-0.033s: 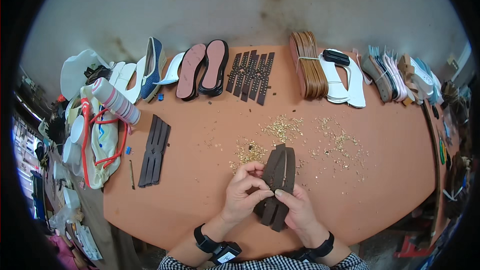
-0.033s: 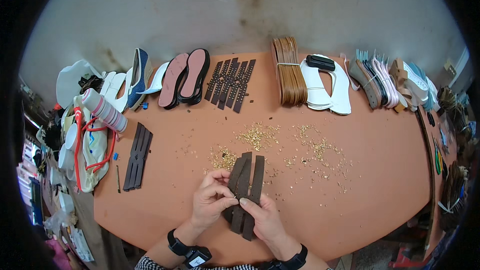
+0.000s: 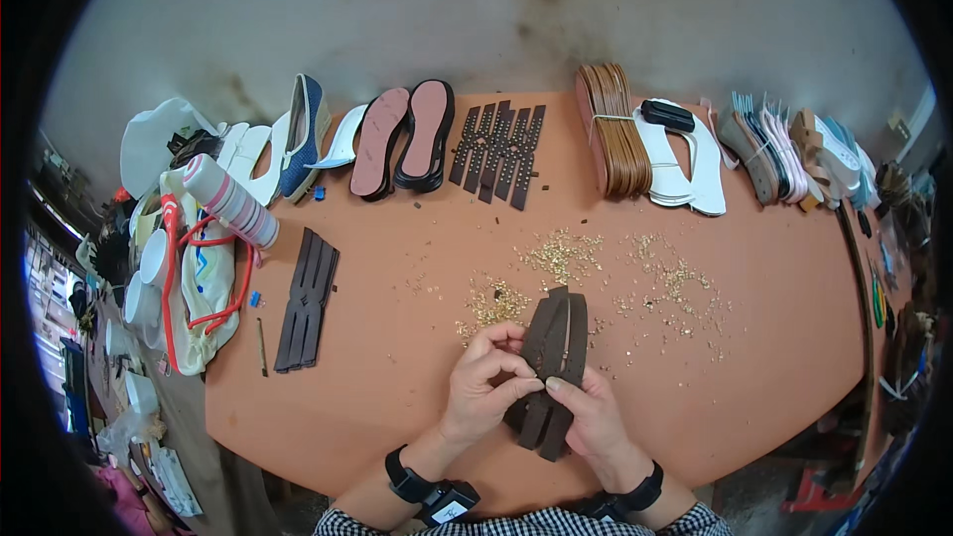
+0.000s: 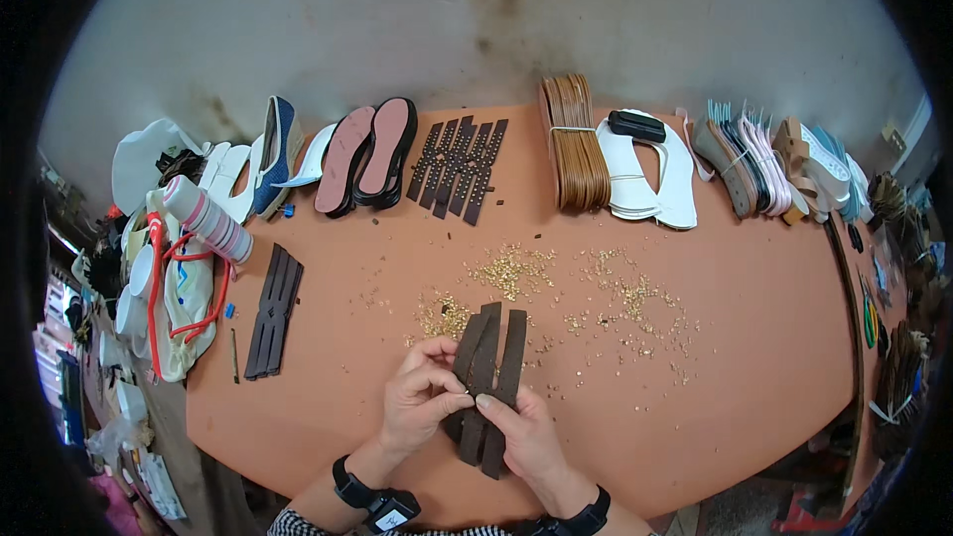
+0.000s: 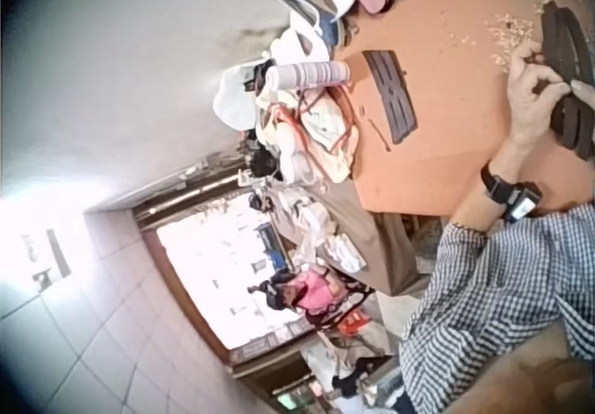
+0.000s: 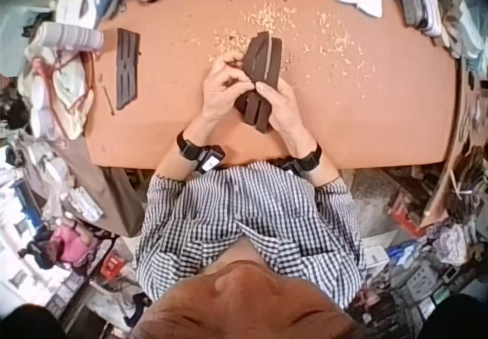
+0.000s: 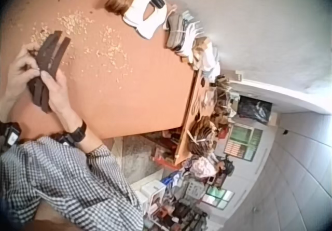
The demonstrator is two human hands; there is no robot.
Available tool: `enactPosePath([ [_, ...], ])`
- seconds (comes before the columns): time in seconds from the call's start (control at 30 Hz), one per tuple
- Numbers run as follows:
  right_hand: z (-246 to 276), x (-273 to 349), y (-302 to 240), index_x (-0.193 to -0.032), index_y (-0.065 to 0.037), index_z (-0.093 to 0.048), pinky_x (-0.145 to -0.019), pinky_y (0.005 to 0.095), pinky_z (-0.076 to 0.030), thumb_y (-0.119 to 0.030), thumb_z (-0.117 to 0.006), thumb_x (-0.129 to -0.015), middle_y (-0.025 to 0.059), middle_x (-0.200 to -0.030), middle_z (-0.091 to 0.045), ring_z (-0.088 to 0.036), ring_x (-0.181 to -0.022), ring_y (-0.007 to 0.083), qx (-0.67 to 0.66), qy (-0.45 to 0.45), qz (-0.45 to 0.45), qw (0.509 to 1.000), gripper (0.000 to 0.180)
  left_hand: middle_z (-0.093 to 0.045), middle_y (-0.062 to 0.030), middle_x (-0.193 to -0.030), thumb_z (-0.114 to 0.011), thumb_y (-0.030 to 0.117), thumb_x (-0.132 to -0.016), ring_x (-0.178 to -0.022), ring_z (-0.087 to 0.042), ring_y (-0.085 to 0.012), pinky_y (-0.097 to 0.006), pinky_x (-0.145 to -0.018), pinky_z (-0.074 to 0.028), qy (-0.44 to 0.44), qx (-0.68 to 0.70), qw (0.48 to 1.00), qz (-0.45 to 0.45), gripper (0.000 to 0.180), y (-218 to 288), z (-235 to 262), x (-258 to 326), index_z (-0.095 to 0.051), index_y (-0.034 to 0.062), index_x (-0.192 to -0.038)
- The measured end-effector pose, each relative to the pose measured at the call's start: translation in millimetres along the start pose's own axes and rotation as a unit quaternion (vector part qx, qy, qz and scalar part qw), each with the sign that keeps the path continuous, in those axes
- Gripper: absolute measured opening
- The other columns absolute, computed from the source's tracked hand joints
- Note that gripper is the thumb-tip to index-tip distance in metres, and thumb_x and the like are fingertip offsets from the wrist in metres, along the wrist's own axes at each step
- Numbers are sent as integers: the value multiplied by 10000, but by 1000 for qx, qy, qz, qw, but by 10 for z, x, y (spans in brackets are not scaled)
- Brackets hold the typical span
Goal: Manually assembling shoe straps by placing and securing small metal decorative studs into pre-punched holes.
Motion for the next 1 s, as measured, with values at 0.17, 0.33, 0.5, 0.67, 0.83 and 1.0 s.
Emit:
enactPosePath([
  [0.17,36,7,37,-1063,-2,-590,-771,257,-477,-60,-543,-892,26,-974,-618,-568,-853,85,91,19,41,995,187,-536,-44,-937,-713,14,-739,-836,-526,-122,-240,-723,-436,-3,-27,997,68,100,-51,49,44,-631,17,-797],
  [0.33,58,80,-3,-1046,12,-590,-701,235,-464,-88,-549,-898,1,-903,-610,-539,-799,57,202,22,69,977,183,-535,-19,-818,-706,-3,-743,-748,-520,-95,-225,-658,-422,14,11,994,105,99,-15,-9,88,-611,14,-768],
  [0.5,22,101,-1,-1078,15,-593,-703,227,-456,-82,-550,-903,-2,-902,-617,-539,-806,57,212,12,105,972,205,-534,-13,-792,-697,-76,-723,-729,-525,-83,-222,-658,-444,51,115,983,136,165,-17,-21,129,-572,26,-760],
  [0.67,18,106,-12,-1077,-9,-607,-670,211,-462,-105,-554,-909,-6,-895,-621,-544,-779,49,231,1,79,970,201,-572,-58,-838,-689,-125,-700,-778,-576,-116,-244,-691,-494,68,152,977,133,324,-57,-10,115,-477,34,-886],
  [0.83,41,48,-1,-1084,2,-601,-729,214,-462,-111,-571,-905,-1,-947,-620,-546,-831,49,190,-3,37,981,214,-582,-95,-860,-717,-111,-669,-777,-595,-143,-262,-683,-515,86,115,979,146,446,-93,45,70,-413,41,-958],
  [1.0,72,68,60,-1120,-4,-593,-766,231,-457,-128,-570,-909,4,-970,-616,-539,-863,59,254,-18,39,966,246,-597,-109,-878,-720,-138,-627,-803,-617,-164,-279,-727,-531,71,119,977,164,493,-46,78,55,-398,41,-955],
])
Point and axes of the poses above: each hand's wrist, its own x-axis away from the middle knuckle, its own z-axis out of the back of the hand, y = z × x, the point moved 3 cm from there along -x, towards the middle knuckle
